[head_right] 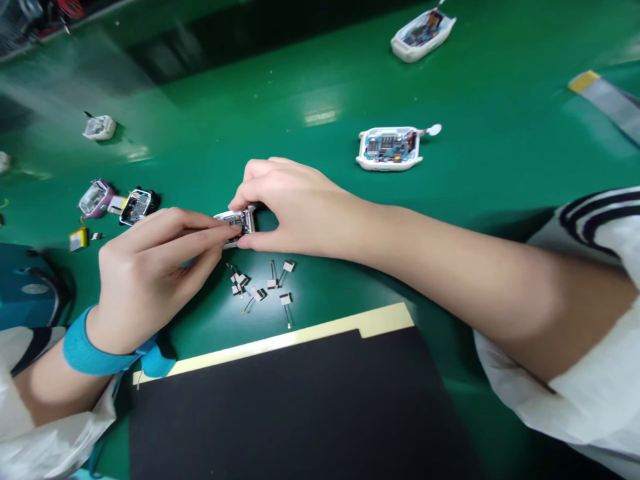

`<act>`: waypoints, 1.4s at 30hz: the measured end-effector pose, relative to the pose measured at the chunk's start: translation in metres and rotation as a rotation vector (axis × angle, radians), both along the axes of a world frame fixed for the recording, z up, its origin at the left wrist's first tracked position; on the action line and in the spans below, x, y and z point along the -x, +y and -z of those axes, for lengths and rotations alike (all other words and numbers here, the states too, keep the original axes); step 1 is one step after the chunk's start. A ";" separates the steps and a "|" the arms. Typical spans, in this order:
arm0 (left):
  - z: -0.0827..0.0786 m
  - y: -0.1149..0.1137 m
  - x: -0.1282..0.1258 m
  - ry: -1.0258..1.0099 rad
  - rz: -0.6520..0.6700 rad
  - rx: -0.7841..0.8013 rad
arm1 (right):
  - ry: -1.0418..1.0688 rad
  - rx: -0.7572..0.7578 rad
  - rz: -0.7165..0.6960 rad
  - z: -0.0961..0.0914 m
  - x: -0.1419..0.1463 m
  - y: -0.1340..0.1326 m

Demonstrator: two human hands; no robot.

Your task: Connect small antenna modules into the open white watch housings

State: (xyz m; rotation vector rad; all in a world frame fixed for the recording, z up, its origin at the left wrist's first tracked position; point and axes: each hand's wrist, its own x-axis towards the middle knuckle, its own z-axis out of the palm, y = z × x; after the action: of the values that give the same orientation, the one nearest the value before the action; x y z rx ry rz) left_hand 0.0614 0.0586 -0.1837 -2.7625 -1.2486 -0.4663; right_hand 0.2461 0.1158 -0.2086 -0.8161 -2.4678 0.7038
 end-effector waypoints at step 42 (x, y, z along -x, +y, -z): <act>0.004 0.001 -0.002 -0.005 -0.034 -0.010 | 0.304 -0.003 0.341 -0.018 -0.016 -0.018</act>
State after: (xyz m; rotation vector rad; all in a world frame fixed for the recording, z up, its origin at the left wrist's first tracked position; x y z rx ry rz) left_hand 0.0634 0.0596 -0.1874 -2.7286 -1.2887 -0.4751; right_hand 0.2625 0.0974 -0.1906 -1.0144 -1.9960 0.6429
